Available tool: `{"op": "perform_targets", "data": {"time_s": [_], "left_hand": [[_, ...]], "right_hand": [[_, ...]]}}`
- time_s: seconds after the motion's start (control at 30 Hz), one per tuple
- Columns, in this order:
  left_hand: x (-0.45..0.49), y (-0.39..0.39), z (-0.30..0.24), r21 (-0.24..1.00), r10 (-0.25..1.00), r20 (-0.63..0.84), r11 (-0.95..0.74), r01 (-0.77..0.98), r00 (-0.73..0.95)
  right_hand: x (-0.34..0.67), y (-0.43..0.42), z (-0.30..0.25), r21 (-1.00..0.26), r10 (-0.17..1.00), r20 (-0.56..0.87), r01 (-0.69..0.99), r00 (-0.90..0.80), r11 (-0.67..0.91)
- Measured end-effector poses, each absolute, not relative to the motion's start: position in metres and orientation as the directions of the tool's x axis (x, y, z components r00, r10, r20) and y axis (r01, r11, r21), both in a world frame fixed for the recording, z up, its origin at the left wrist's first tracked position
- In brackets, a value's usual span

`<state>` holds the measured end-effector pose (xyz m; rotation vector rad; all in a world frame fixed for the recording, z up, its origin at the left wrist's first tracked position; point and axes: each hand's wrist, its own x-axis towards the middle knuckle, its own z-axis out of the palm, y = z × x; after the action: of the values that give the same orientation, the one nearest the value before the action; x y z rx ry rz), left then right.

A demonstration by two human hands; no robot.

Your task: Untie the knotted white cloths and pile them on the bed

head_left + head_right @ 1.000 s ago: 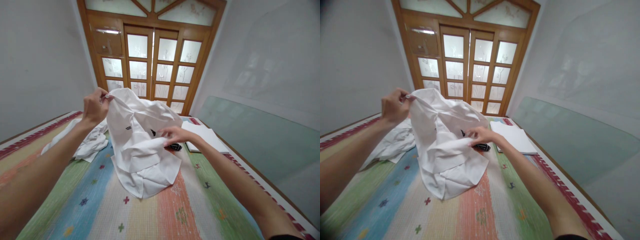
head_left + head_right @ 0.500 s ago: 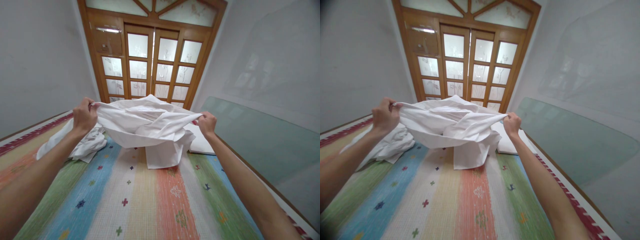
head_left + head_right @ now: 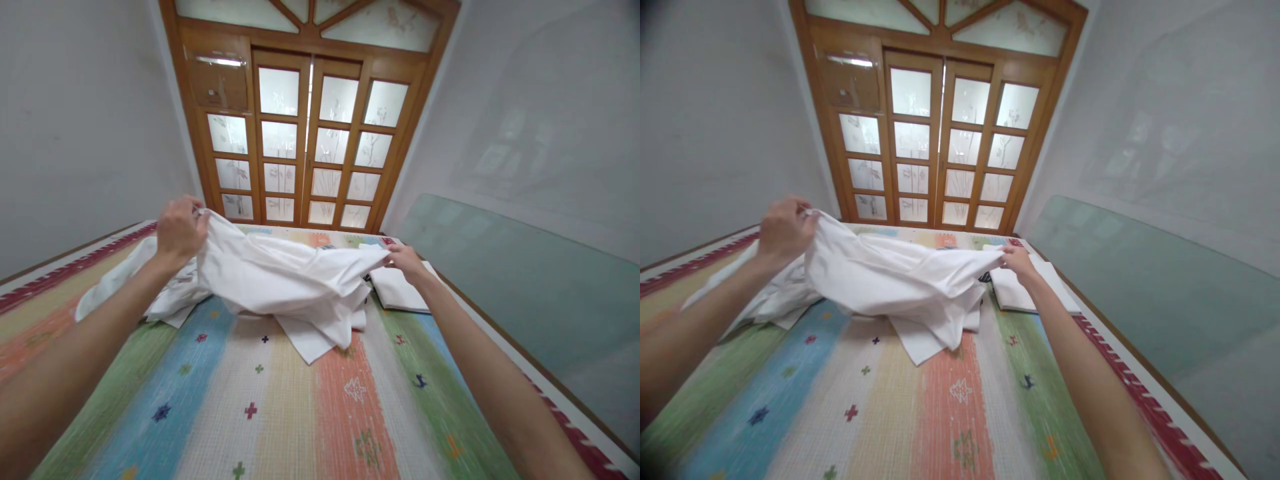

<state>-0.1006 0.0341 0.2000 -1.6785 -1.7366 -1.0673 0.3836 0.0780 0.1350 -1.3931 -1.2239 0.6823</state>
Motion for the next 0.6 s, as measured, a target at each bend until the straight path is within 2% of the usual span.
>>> {"op": "perform_targets", "data": {"time_s": [0.07,0.1,0.13,0.2,0.27,0.33,0.4,0.5,0.6], "left_hand": [[-0.081,0.023,0.185,0.051,0.619,0.78,-0.204,0.978,0.089],[-0.068,0.016,0.176,0.01,0.645,0.735,-0.321,0.947,0.21],[-0.054,0.008,0.166,0.019,0.674,0.659,-0.458,0.889,0.333],[-0.024,-0.008,0.144,0.126,0.717,0.354,-0.673,0.729,0.6],[0.001,-0.021,0.121,0.177,0.696,0.158,-0.718,0.673,0.701],[0.015,-0.029,0.102,0.151,0.686,0.052,-0.724,0.673,0.726],[0.014,-0.031,0.089,0.103,0.688,0.044,-0.724,0.682,0.724],[-0.01,-0.028,0.087,0.013,0.662,0.174,-0.742,0.67,0.729],[-0.041,-0.027,0.101,-0.087,0.592,0.305,-0.763,0.641,0.746]], "right_hand": [[0.372,0.071,0.123,-0.803,0.934,0.349,0.537,0.075,0.257],[0.364,0.067,0.118,-0.651,0.908,0.41,0.67,-0.087,0.358],[0.353,0.062,0.114,-0.46,0.859,0.444,0.758,-0.255,0.463],[0.331,0.054,0.109,-0.139,0.742,0.427,0.773,-0.517,0.619],[0.313,0.048,0.106,0.009,0.657,0.39,0.717,-0.645,0.697],[0.304,0.046,0.107,0.007,0.636,0.39,0.693,-0.666,0.721],[0.308,0.048,0.11,-0.074,0.656,0.427,0.699,-0.622,0.711],[0.325,0.051,0.12,-0.208,0.696,0.501,0.709,-0.514,0.674],[0.339,0.05,0.128,-0.325,0.756,0.514,0.724,-0.405,0.609]]}}
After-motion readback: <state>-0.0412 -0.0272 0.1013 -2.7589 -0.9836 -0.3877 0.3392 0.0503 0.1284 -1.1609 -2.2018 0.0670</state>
